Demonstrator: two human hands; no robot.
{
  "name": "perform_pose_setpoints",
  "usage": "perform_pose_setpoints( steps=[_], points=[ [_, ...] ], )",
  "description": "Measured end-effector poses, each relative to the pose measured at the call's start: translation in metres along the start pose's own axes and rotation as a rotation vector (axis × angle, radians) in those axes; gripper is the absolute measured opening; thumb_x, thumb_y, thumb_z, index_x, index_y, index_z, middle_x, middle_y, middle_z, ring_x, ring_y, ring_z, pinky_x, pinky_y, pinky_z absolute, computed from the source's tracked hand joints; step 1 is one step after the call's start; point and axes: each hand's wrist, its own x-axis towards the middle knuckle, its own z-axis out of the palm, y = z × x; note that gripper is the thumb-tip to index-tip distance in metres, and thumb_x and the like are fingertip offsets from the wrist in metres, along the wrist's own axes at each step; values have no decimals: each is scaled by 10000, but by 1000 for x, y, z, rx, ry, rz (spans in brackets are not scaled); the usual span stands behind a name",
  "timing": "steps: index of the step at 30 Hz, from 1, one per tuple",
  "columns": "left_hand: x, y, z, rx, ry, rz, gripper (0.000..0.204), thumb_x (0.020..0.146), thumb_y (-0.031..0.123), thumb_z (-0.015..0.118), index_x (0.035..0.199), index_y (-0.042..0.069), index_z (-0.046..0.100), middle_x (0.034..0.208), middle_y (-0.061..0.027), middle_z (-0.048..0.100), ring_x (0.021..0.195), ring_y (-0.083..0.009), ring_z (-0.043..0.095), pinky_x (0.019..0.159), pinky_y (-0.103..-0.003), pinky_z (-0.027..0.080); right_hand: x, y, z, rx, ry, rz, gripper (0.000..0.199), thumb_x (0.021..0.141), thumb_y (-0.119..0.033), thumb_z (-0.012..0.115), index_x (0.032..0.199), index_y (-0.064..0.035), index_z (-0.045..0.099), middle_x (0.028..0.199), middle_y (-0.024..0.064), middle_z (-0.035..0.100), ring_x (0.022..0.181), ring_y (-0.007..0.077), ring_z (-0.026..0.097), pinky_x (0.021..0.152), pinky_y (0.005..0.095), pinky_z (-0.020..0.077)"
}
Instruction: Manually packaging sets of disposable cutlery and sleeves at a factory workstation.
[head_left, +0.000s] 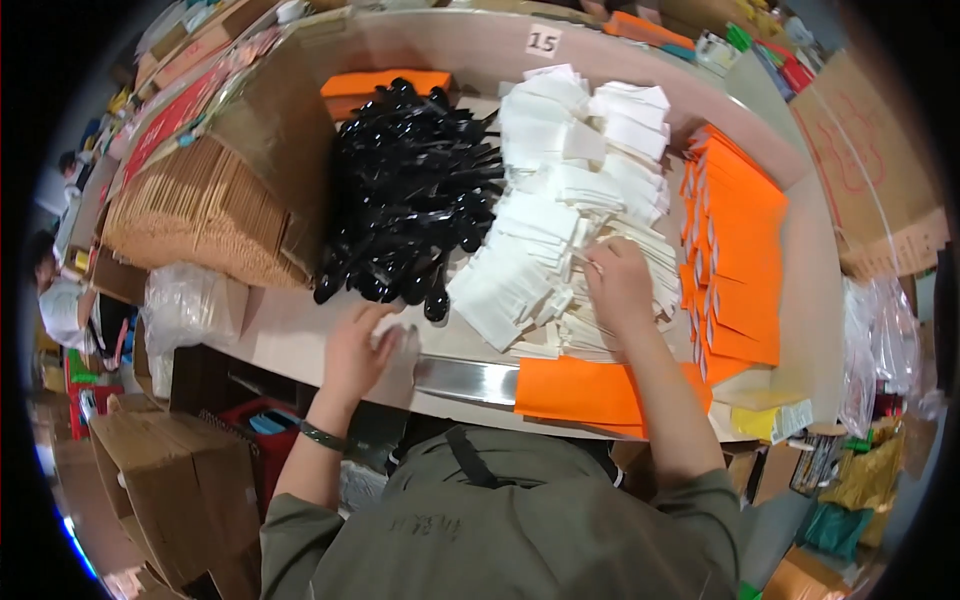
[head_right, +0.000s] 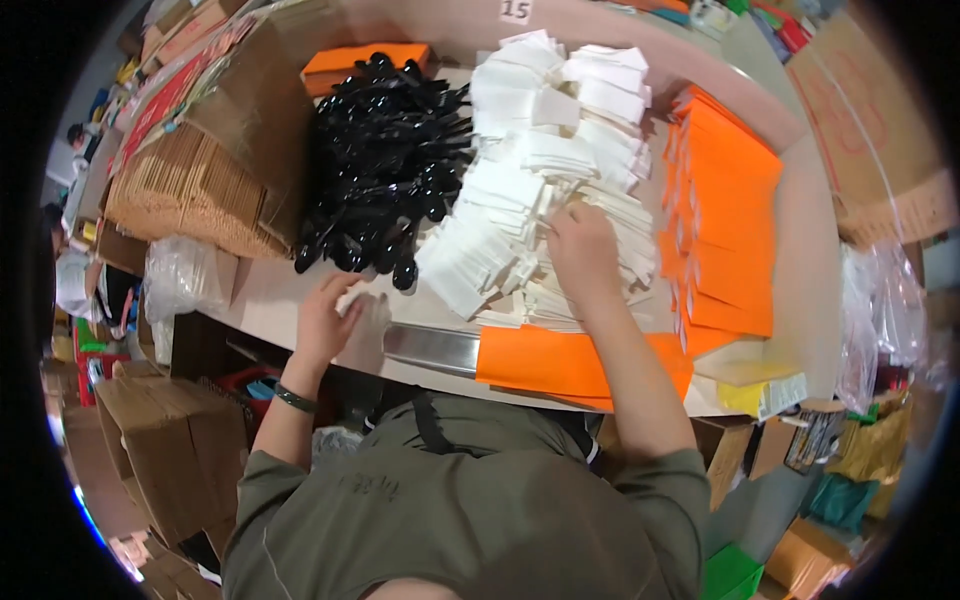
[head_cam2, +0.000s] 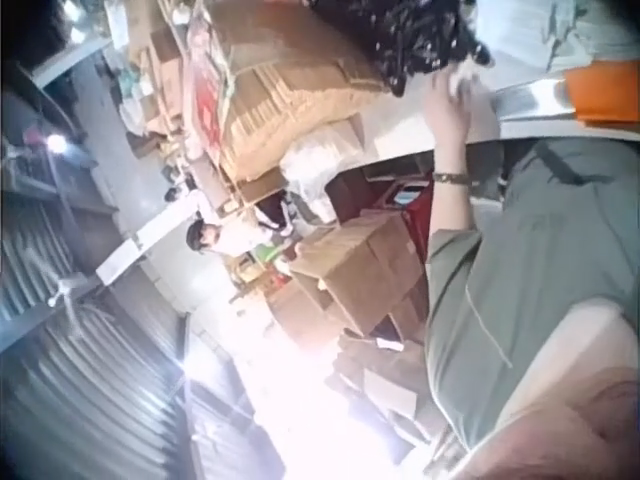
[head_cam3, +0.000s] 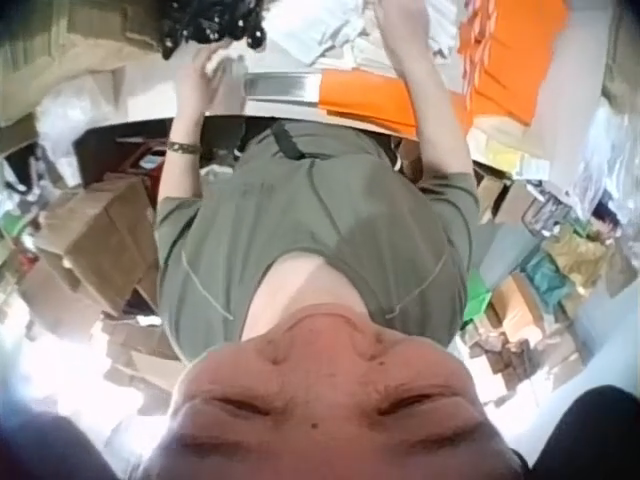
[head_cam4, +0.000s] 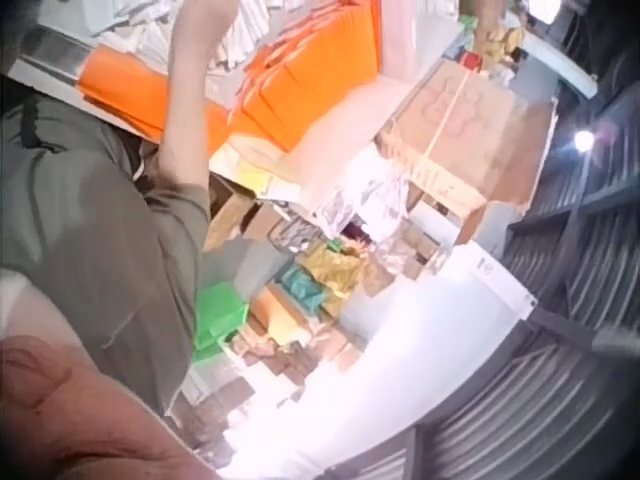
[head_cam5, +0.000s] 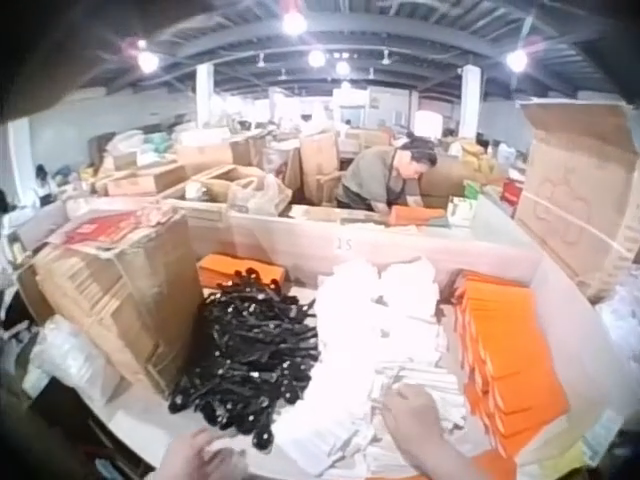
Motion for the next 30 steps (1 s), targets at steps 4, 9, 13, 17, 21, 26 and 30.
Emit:
perform_pose_setpoints(
  steps=[4, 9, 13, 17, 21, 26, 30],
  points=[
    [-13, -33, -14, 167, 122, -106, 232, 824, 16, 689, 1050, 65, 673, 1019, -125, 653, 897, -319, 649, 762, -384, 524, -28, -67, -1, 185, -84, -86, 99, 864, -115, 614, 888, -36, 667, 862, 138, 631, 823, 360, 633, 733, 456, 506],
    [61, -28, -8, 300, 408, 231, 209, 830, 40, 683, 1036, 72, 670, 1022, -106, 646, 884, -318, 644, 780, -394, 525, -45, -93, 68, -203, -410, -110, 69, 839, -78, 582, 827, -41, 639, 841, 160, 664, 785, 356, 674, 655, 441, 552],
    [81, -41, -1, 301, 138, 108, 225, 828, 87, 704, 1046, 77, 649, 989, -94, 632, 871, -316, 643, 771, -397, 526, -40, -88, 70, -162, -394, -94, 73, 800, -107, 618, 818, -37, 623, 790, 185, 630, 777, 394, 643, 689, 476, 522],
    [82, -41, -13, 275, 154, 128, 241, 834, 118, 713, 1051, 70, 618, 966, -92, 641, 862, -300, 650, 741, -404, 525, -23, -94, 38, 46, -458, -86, 140, 801, -154, 605, 813, -14, 606, 787, 177, 632, 756, 387, 635, 680, 463, 514],
    [54, -12, -31, 281, 70, -225, 297, 811, 246, 776, 944, 23, 630, 891, -127, 658, 836, -321, 663, 723, -403, 526, -25, -108, 17, 170, -594, -254, 149, 804, -170, 597, 780, -23, 590, 774, 167, 617, 759, 373, 630, 679, 457, 504],
    [-9, -27, 10, 88, -18, -340, 246, 805, 170, 748, 941, -2, 636, 840, -136, 648, 777, -290, 661, 703, -384, 522, -47, -123, 24, 22, -728, -466, 101, 772, -107, 609, 828, -24, 596, 853, 163, 614, 824, 368, 621, 728, 450, 504],
    [-27, -20, 18, -133, 179, -525, 220, 795, 76, 672, 987, -26, 635, 811, -132, 624, 712, -260, 625, 691, -364, 512, -52, -129, 18, 206, -715, -162, 86, 833, -105, 650, 877, -39, 617, 886, 159, 597, 884, 376, 613, 764, 450, 503]
  ],
)
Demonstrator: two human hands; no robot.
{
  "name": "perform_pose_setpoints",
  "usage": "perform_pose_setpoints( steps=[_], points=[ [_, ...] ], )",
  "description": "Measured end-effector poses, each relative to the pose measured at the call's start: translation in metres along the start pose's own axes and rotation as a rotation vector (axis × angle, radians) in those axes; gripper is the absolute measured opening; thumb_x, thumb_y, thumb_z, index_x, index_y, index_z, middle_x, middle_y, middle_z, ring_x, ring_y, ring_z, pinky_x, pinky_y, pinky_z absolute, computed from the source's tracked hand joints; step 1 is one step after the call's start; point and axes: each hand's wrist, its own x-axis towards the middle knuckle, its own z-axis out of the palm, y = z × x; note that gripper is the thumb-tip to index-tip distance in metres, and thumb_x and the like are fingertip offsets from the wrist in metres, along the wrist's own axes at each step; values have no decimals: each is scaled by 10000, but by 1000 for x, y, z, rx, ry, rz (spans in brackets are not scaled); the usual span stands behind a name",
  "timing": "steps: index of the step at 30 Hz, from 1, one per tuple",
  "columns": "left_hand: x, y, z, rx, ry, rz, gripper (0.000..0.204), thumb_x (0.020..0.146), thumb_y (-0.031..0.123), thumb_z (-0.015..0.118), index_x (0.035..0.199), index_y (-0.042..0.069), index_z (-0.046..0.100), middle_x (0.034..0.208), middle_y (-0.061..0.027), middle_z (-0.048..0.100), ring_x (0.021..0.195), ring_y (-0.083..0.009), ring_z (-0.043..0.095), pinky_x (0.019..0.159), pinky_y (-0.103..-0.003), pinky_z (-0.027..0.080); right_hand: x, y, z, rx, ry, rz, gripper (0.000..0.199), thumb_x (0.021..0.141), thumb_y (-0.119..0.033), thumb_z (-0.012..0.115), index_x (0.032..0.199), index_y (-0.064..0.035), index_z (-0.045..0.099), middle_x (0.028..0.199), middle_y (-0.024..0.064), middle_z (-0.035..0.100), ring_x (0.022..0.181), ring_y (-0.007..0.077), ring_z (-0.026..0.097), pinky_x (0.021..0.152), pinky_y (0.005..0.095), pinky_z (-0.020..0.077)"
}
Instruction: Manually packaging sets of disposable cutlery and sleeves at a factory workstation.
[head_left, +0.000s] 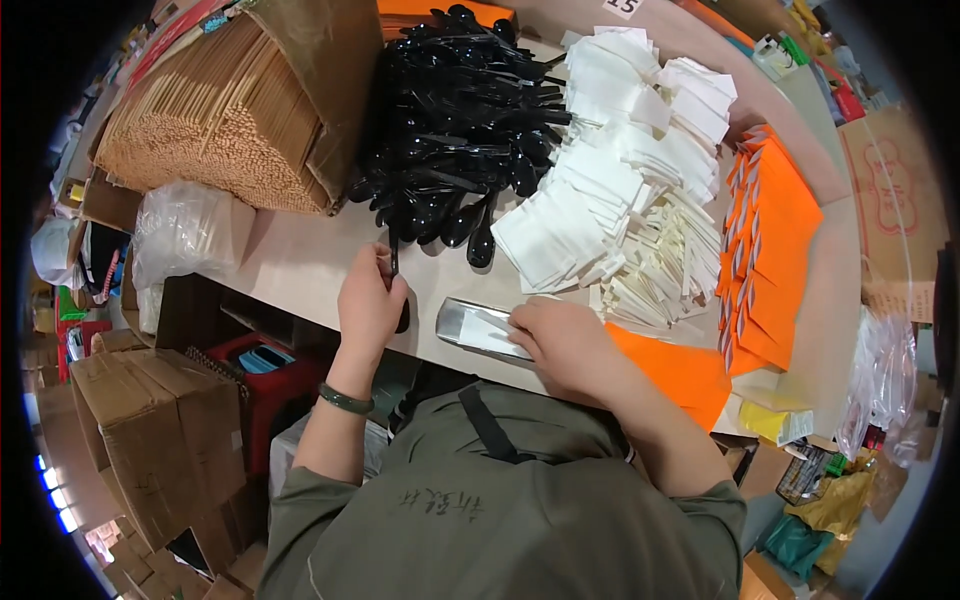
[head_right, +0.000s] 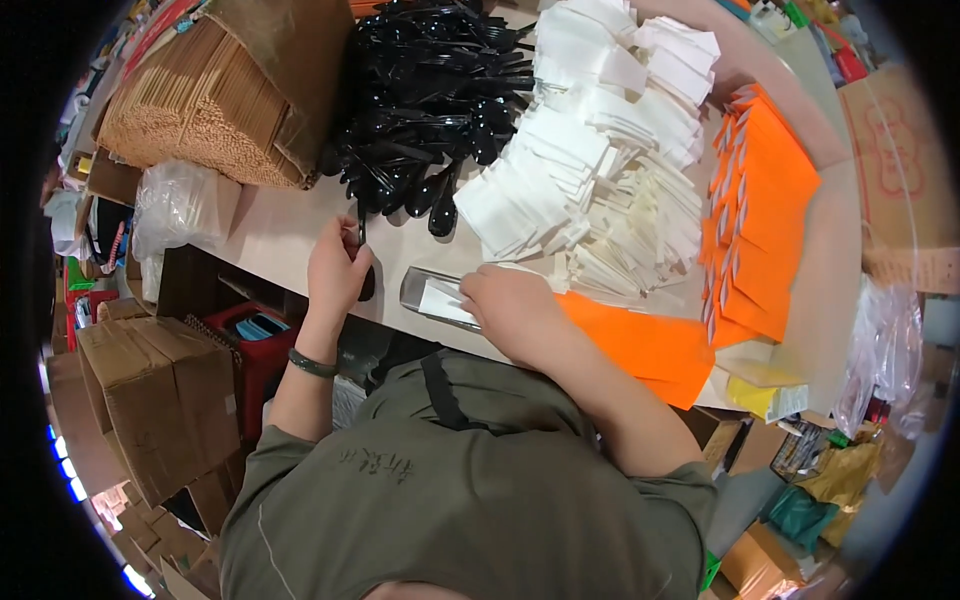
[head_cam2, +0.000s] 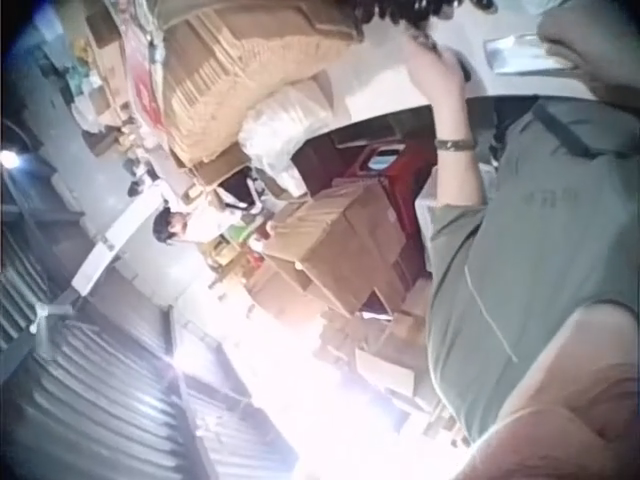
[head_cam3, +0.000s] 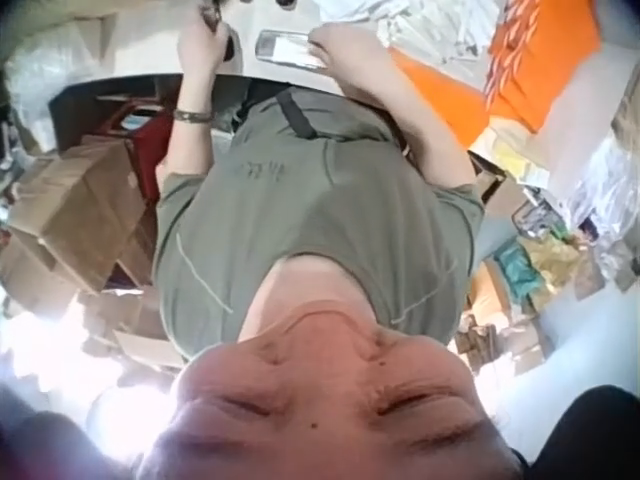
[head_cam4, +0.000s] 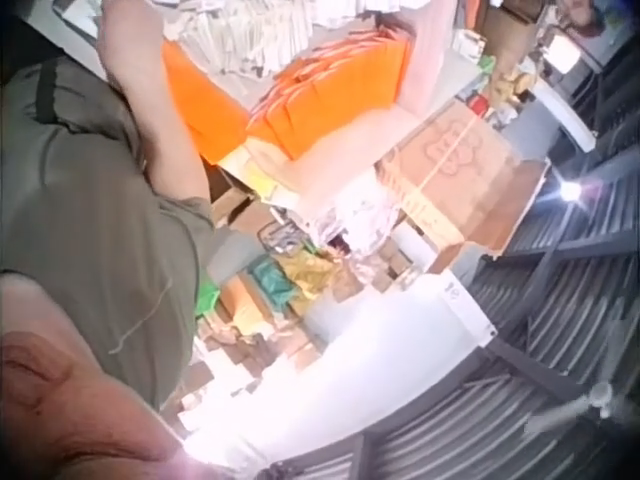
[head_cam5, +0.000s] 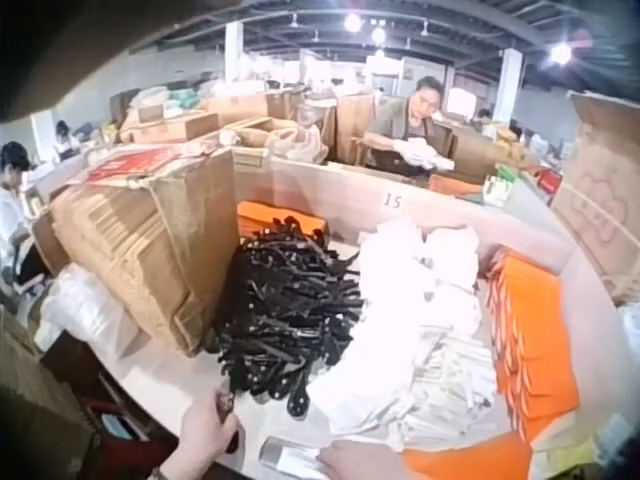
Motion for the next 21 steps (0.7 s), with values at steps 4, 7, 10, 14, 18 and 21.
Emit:
perform_pose_setpoints(
  steps=[4, 7, 10, 14, 18, 21],
  points=[
    [5, -8, 0, 85, 23, 94, 235, 792, 49, 652, 1012, -31, 642, 805, -125, 620, 705, -245, 624, 693, -345, 509, 3, 2, 28, -156, 39, 3, 109, 876, -146, 656, 904, -42, 637, 873, 153, 605, 892, 364, 616, 753, 446, 502],
    [3, -31, -22, 45, -145, -86, 223, 799, 40, 674, 1007, -37, 648, 851, -131, 650, 757, -241, 645, 724, -314, 519, -13, -4, 25, -101, 258, -64, 134, 862, -141, 678, 945, -41, 646, 888, 139, 618, 880, 344, 618, 741, 434, 502],
    [-18, -36, -36, 65, 38, 152, 225, 816, 39, 691, 1029, -23, 654, 871, -142, 667, 766, -252, 653, 728, -318, 525, -48, 21, 15, -117, 501, -91, 169, 846, -104, 687, 996, -43, 639, 923, 117, 628, 856, 316, 615, 729, 431, 502],
    [-31, -8, -24, 113, 75, 694, 219, 836, 6, 663, 1052, 37, 687, 972, -95, 684, 857, -234, 670, 759, -328, 540, -67, 37, 27, -109, 621, -118, 243, 838, -55, 673, 1078, -30, 642, 1054, 133, 649, 938, 316, 633, 791, 426, 512],
    [-28, 44, 22, 95, -344, 1067, 296, 781, 32, 670, 1066, 102, 711, 990, -73, 711, 882, -288, 693, 746, -357, 566, -49, 25, 31, -280, 478, -399, 324, 842, -42, 648, 1162, 9, 633, 1208, 165, 647, 1107, 322, 636, 930, 431, 501],
    [-28, 53, 20, 97, -461, 933, 281, 794, 27, 651, 1051, 121, 714, 1002, -90, 721, 916, -292, 694, 757, -368, 566, -52, 41, 57, -322, 453, -369, 318, 880, -95, 597, 1173, 18, 651, 1252, 159, 647, 1197, 299, 611, 1001, 461, 477]
  ],
)
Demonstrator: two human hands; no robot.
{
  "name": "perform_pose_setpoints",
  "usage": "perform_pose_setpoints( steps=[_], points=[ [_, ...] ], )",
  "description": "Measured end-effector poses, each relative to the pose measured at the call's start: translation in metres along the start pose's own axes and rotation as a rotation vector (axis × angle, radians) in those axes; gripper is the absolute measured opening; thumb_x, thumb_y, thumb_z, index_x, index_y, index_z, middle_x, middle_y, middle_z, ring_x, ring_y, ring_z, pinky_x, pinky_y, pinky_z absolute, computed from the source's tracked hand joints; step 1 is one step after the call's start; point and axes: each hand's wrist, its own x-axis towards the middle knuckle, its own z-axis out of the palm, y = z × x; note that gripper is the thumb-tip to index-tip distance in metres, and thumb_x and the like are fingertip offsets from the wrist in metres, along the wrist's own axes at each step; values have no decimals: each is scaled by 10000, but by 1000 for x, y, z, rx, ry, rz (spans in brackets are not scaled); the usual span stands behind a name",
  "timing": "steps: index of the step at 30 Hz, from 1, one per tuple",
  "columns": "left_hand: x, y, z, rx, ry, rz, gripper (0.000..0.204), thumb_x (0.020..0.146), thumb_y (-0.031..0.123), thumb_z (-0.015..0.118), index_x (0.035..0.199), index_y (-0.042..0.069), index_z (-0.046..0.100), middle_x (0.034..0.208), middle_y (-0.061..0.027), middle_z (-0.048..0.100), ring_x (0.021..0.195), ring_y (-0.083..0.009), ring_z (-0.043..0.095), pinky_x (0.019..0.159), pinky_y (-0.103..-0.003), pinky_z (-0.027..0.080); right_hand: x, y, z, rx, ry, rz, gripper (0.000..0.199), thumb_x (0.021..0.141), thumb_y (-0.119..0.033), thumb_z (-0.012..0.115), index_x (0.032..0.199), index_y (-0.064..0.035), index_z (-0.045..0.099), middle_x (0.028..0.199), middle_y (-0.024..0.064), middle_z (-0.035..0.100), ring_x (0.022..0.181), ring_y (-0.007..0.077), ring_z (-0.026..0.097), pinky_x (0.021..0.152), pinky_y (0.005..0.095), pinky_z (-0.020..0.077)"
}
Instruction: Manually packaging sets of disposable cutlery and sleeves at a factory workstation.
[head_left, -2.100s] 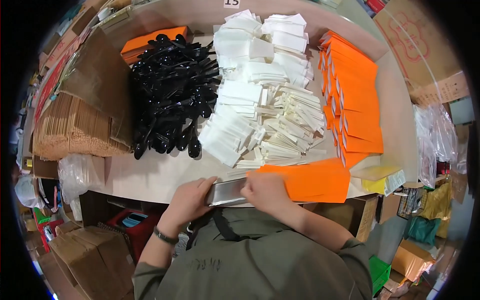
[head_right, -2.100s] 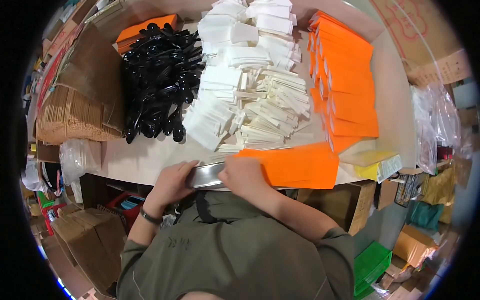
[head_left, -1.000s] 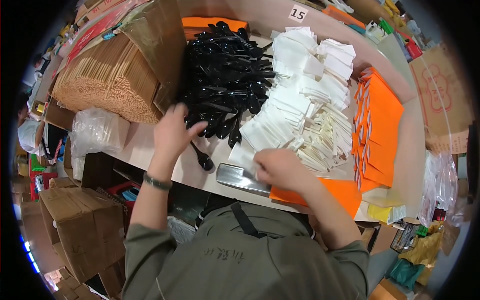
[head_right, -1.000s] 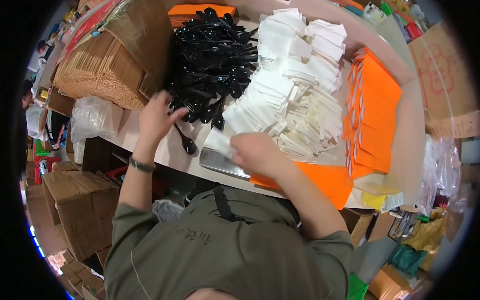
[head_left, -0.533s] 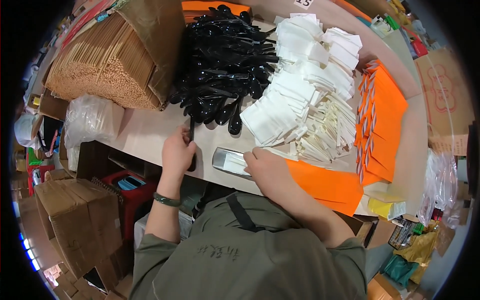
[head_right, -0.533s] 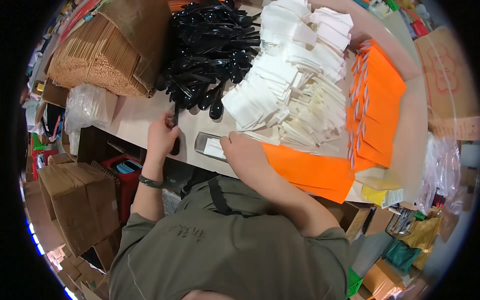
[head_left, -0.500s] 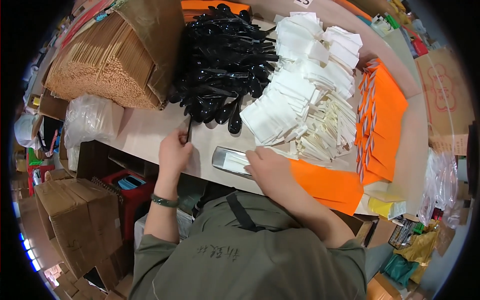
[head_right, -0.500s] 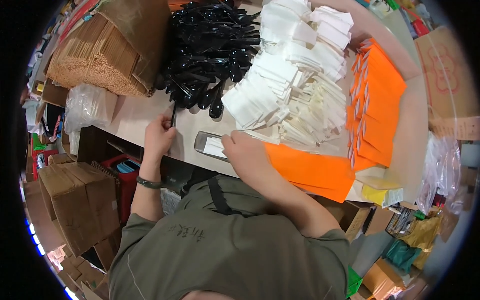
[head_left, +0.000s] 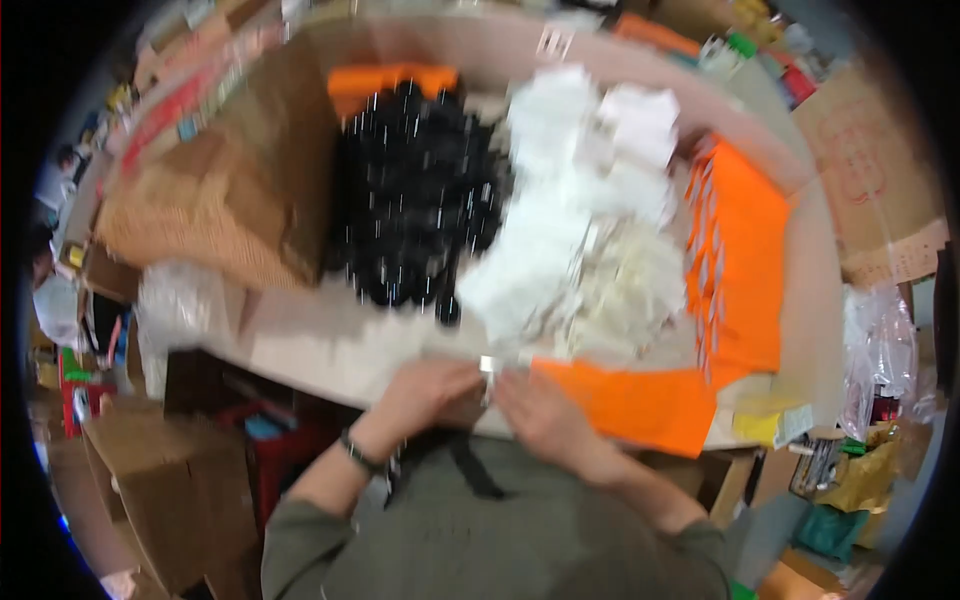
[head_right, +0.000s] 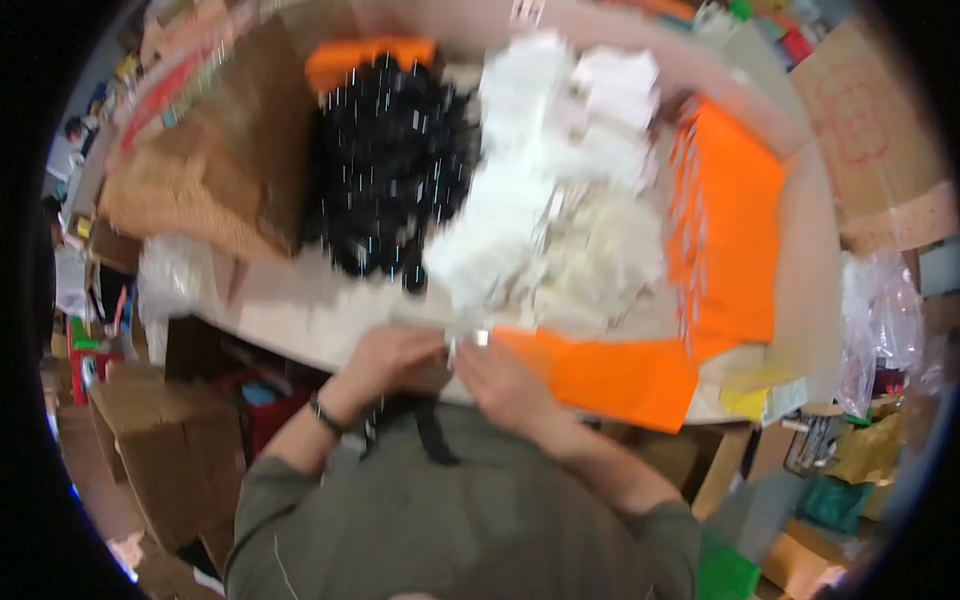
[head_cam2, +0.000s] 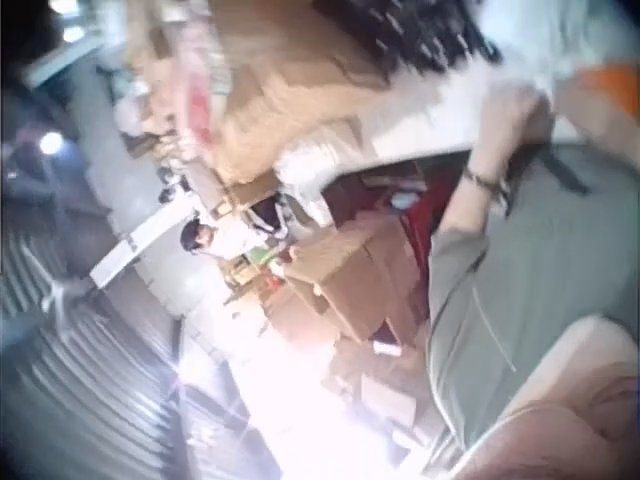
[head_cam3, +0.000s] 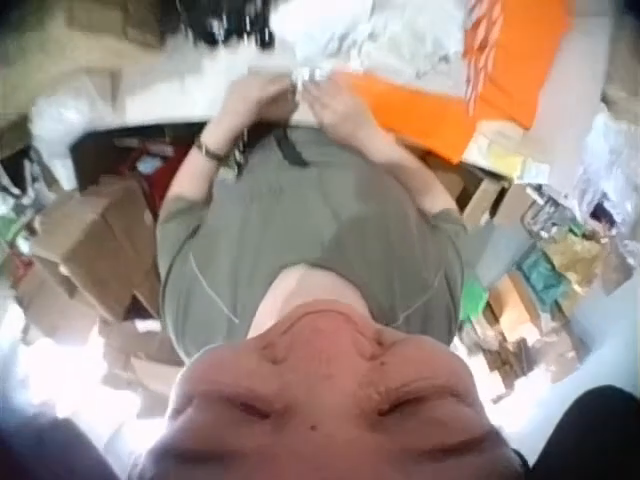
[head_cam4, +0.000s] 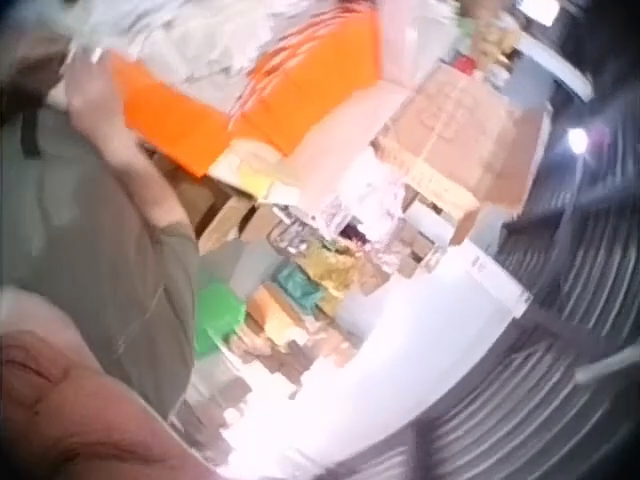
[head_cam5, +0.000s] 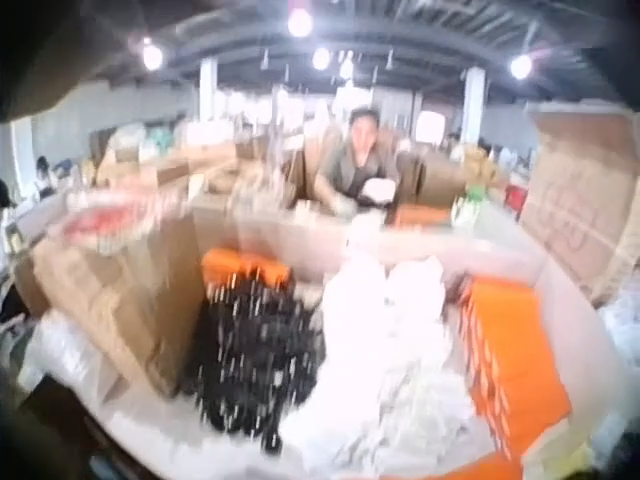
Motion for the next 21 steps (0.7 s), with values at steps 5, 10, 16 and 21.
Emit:
perform_pose_setpoints(
  steps=[5, 10, 16, 21],
  points=[
    [5, -69, -130, 252, 526, -154, 65, 899, 94, 646, 893, 39, 680, 852, -94, 671, 809, -232, 660, 716, -303, 517, -3, -1, 0, -146, -74, -71, 304, 886, -125, 621, 1159, 5, 649, 1263, 157, 632, 1227, 292, 586, 1025, 477, 453],
    [23, -103, -271, 937, 789, -529, 161, 825, 133, 680, 943, 24, 698, 894, -155, 683, 853, -379, 647, 747, -452, 515, -2, -6, -8, -65, -61, -6, 360, 864, -202, 693, 1188, -56, 638, 1311, 192, 570, 1239, 328, 545, 1035, 509, 423],
    [31, -113, -279, 758, 413, -690, 199, 833, 154, 638, 979, 23, 672, 917, -203, 663, 912, -403, 633, 768, -483, 500, -15, -2, -9, 45, -36, 96, 345, 821, -174, 692, 1153, -90, 645, 1330, 260, 527, 1285, 395, 486, 1031, 532, 418],
    [23, -129, -285, 998, 569, -608, 238, 900, 107, 523, 1105, 34, 621, 982, -212, 655, 913, -387, 648, 778, -451, 511, -20, 18, -4, 153, -65, 53, 419, 802, -109, 686, 1220, -128, 656, 1330, 307, 529, 1237, 471, 525, 1049, 524, 437]
  ],
)
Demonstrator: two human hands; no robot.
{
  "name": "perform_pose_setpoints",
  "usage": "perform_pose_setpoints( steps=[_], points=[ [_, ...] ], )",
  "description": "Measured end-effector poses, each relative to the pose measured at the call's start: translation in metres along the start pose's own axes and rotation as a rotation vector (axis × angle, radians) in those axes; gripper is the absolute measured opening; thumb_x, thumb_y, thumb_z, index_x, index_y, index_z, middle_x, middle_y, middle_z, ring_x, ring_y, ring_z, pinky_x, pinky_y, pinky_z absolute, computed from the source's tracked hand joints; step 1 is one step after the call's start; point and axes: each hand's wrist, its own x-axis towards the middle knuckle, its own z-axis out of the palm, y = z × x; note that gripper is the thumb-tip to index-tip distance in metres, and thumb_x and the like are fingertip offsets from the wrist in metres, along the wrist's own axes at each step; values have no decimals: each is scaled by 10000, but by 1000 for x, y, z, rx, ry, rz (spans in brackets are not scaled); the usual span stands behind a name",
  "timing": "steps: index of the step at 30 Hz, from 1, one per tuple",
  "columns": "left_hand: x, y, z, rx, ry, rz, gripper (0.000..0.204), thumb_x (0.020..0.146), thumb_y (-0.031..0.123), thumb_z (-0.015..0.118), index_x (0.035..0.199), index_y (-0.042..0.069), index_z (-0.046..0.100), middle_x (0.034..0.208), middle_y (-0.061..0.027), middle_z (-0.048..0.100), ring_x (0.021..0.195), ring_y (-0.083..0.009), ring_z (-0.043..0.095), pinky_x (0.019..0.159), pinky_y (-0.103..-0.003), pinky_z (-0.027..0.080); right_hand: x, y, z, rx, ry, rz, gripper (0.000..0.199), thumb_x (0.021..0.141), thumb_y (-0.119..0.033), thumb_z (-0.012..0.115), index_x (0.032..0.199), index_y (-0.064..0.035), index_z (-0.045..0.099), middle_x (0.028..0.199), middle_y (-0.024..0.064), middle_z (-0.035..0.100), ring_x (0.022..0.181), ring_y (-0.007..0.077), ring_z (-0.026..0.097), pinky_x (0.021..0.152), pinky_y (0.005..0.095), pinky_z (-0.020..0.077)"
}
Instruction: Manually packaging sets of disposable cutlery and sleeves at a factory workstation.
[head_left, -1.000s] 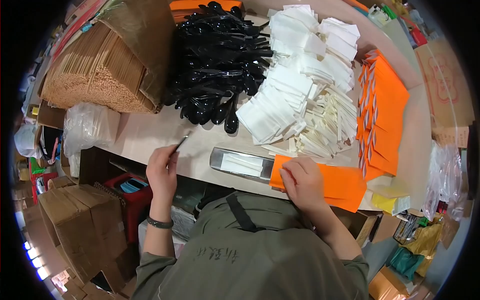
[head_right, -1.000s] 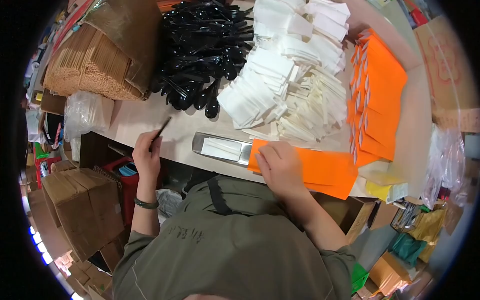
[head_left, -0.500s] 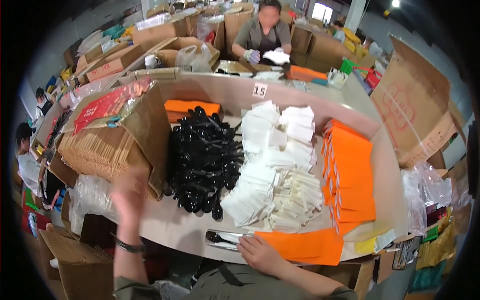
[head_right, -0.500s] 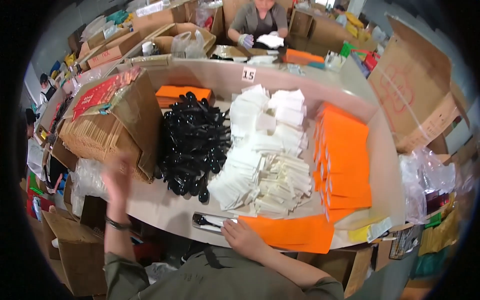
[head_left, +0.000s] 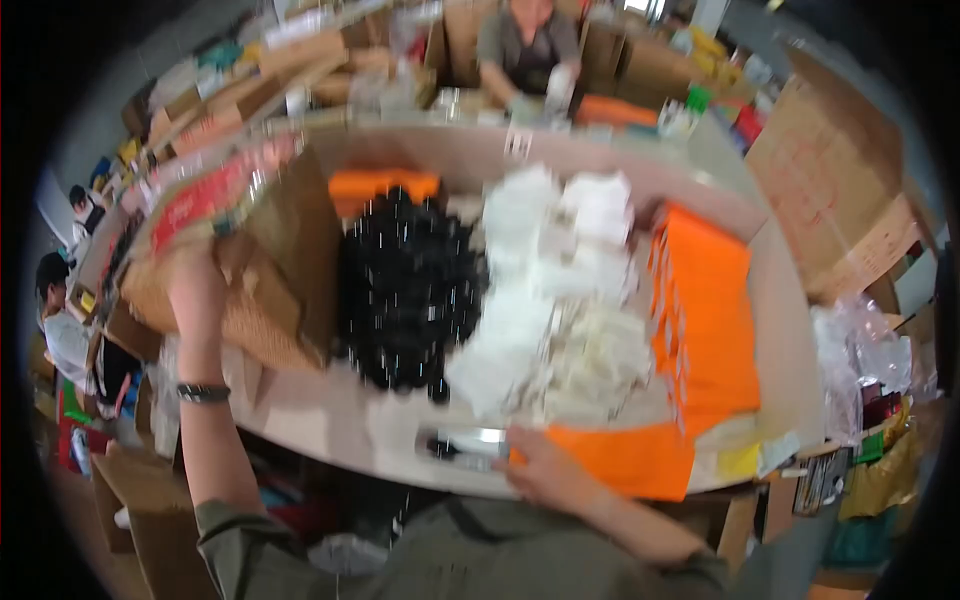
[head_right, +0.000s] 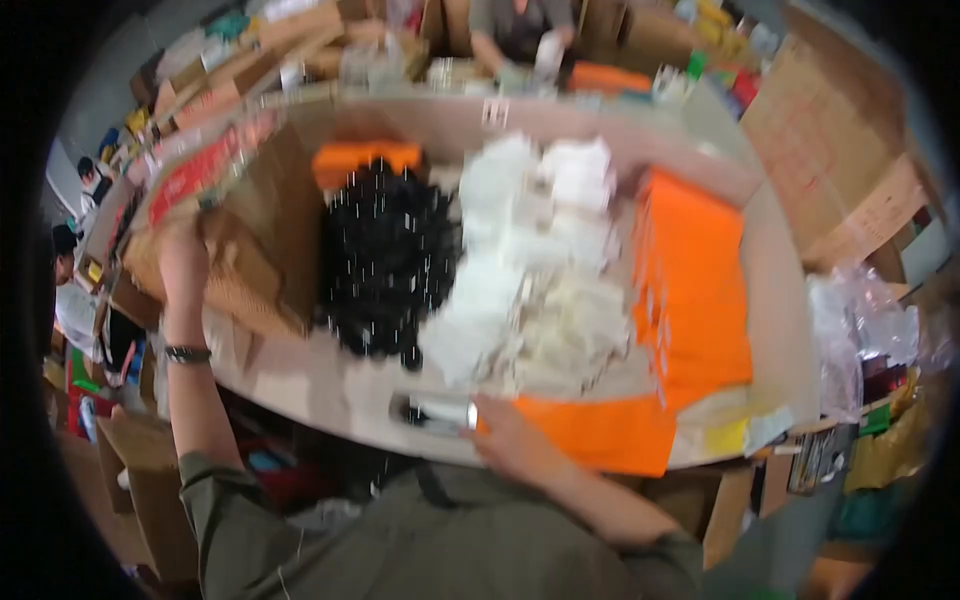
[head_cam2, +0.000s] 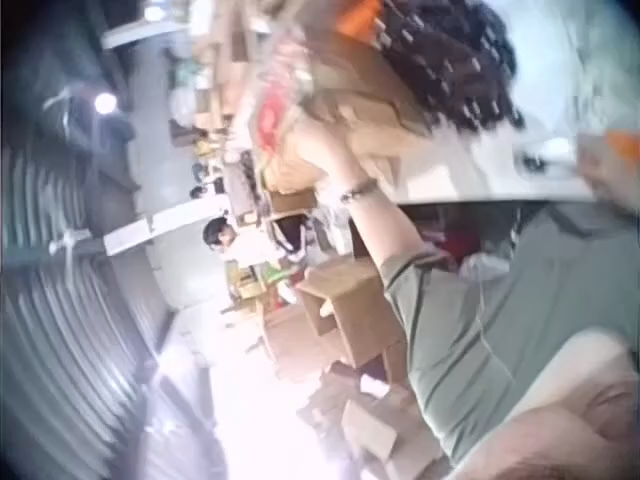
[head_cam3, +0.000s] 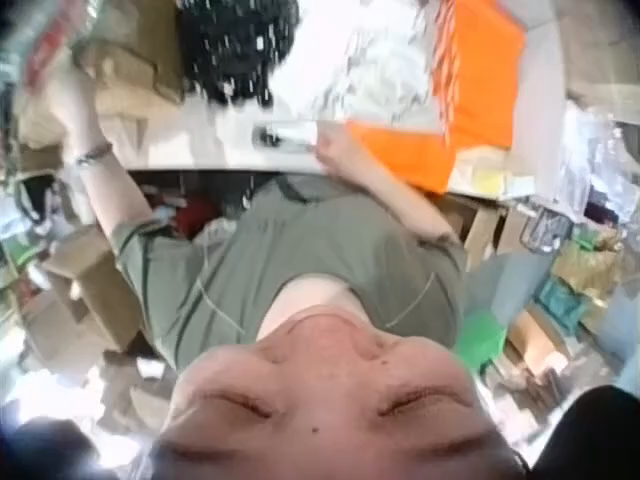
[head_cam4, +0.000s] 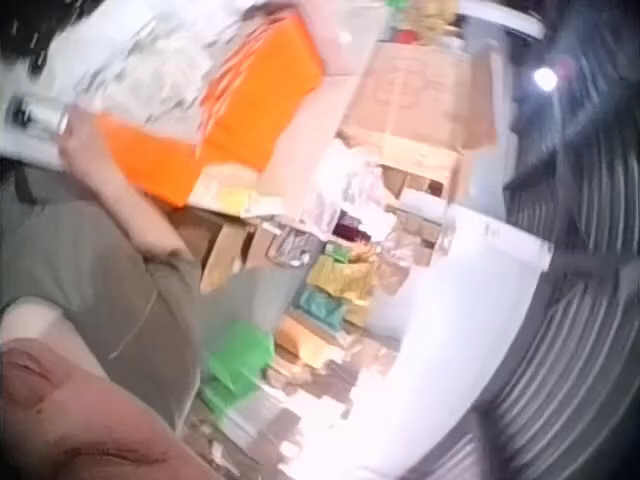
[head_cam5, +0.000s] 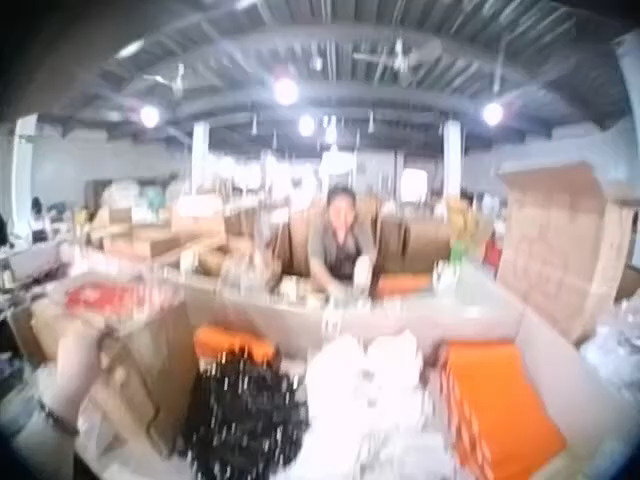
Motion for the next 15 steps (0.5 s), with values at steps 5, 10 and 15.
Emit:
perform_pose_setpoints(
  steps=[5, 10, 15],
  points=[
    [-109, -50, -29, -671, 6, -551, 262, 1027, 199, 508, 1144, -10, 613, 991, -94, 661, 904, -178, 616, 834, -345, 492, 8, -3, -34, 33, -51, 66, 427, 819, -120, 696, 1241, -165, 651, 1432, 334, 416, 1328, 471, 428, 1093, 524, 391],
    [-253, 64, 19, -1258, -664, -505, 101, 985, 85, 592, 970, 11, 659, 885, 6, 612, 842, -72, 532, 757, -214, 426, 9, -7, -36, -120, -159, 111, 411, 856, -147, 672, 1261, -210, 642, 1456, 341, 376, 1364, 466, 380, 1140, 579, 294],
    [-231, 103, 26, -964, -990, -88, 116, 915, 15, 625, 1008, -32, 675, 867, -74, 658, 806, -131, 598, 738, -272, 472, 10, -15, -38, -96, -192, 123, 401, 884, -160, 638, 1281, -216, 630, 1439, 332, 409, 1367, 449, 390, 1148, 576, 280]
  ],
)
